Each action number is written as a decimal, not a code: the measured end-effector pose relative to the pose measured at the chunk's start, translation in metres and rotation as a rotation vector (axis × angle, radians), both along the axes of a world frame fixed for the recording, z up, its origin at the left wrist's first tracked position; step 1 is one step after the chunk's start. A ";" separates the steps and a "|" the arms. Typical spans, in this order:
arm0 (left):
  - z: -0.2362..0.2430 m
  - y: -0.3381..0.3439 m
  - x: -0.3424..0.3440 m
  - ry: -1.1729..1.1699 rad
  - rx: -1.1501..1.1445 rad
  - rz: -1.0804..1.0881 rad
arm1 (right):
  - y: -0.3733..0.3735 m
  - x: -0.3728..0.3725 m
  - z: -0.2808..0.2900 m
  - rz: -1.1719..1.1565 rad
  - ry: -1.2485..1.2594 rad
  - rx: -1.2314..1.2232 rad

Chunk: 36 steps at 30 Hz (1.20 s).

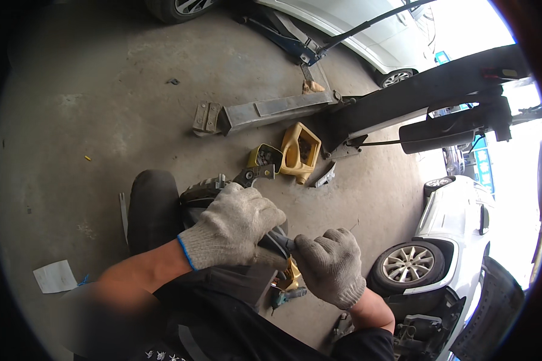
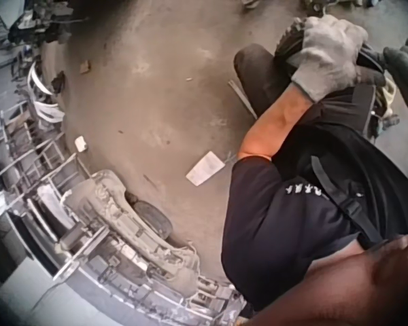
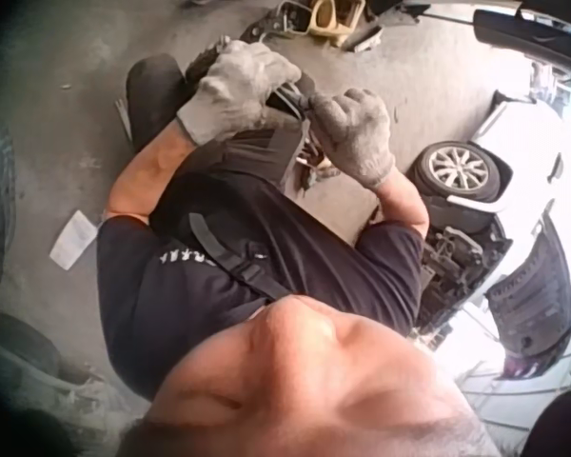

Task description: The person aligns and secures a white front bumper to a white car, then moves to the floor to work on a headlight assembly, using a screwdriver to tighten screws into the headlight housing.

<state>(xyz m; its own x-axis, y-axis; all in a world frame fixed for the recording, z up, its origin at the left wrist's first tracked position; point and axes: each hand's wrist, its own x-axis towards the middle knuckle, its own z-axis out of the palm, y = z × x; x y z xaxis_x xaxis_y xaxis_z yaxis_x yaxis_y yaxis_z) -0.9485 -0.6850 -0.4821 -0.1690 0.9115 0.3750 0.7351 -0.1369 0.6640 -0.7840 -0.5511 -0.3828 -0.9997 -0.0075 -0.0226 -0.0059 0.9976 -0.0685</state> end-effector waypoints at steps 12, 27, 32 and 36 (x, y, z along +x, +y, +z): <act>-0.011 0.006 0.011 0.011 0.119 -0.001 | 0.016 0.010 -0.002 0.313 0.034 0.191; 0.013 -0.001 0.018 0.046 0.187 0.027 | 0.004 0.007 -0.005 0.085 0.027 -0.051; 0.014 0.003 -0.002 -0.268 0.152 -0.130 | 0.004 0.005 -0.013 0.015 0.117 -0.154; 0.027 0.006 -0.016 -0.474 -0.106 -0.152 | 0.004 0.002 -0.013 0.002 0.173 -0.260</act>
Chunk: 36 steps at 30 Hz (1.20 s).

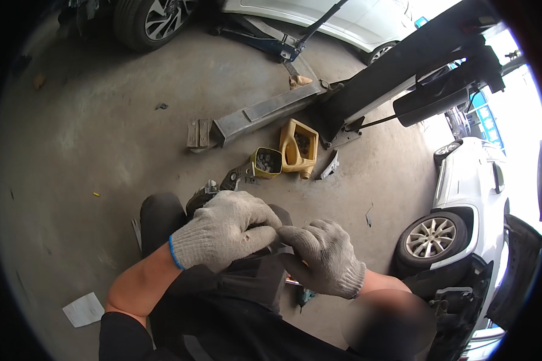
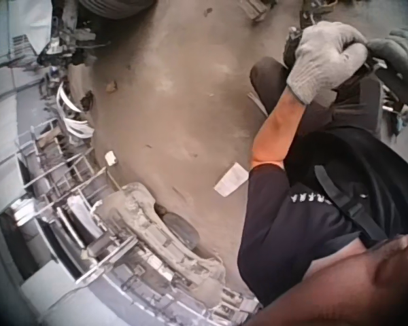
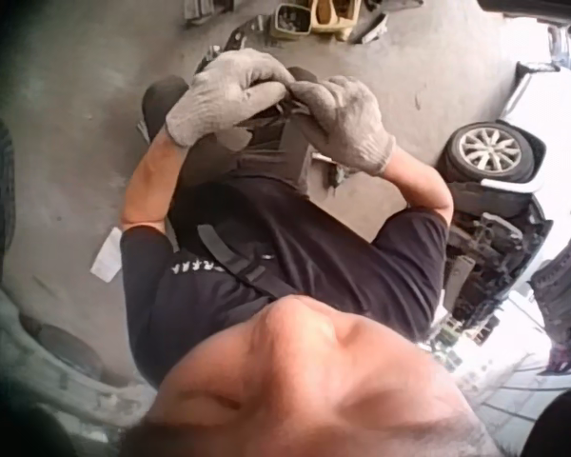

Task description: The person aligns and secures a white front bumper to a white car, then moves to the floor to work on a headlight assembly, using a screwdriver to tighten screws into the headlight housing.

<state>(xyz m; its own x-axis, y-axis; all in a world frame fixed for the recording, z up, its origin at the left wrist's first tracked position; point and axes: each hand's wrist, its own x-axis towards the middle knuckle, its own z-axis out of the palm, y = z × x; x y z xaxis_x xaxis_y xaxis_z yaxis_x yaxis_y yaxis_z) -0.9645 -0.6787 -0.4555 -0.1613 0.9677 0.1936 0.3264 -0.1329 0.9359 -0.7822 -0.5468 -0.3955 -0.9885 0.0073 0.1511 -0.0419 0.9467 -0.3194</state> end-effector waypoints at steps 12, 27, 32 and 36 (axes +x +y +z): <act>0.005 0.003 0.001 0.010 -0.058 -0.006 | -0.002 0.010 0.001 -0.163 -0.036 -0.169; 0.006 -0.005 0.002 -0.271 -0.143 0.008 | -0.011 -0.006 0.001 -0.134 -0.107 -0.013; 0.000 -0.007 0.000 -0.118 0.044 -0.042 | -0.014 -0.009 0.002 -0.129 -0.100 -0.013; -0.002 -0.003 0.008 -0.057 0.116 0.096 | -0.012 -0.009 0.003 -0.145 -0.099 -0.074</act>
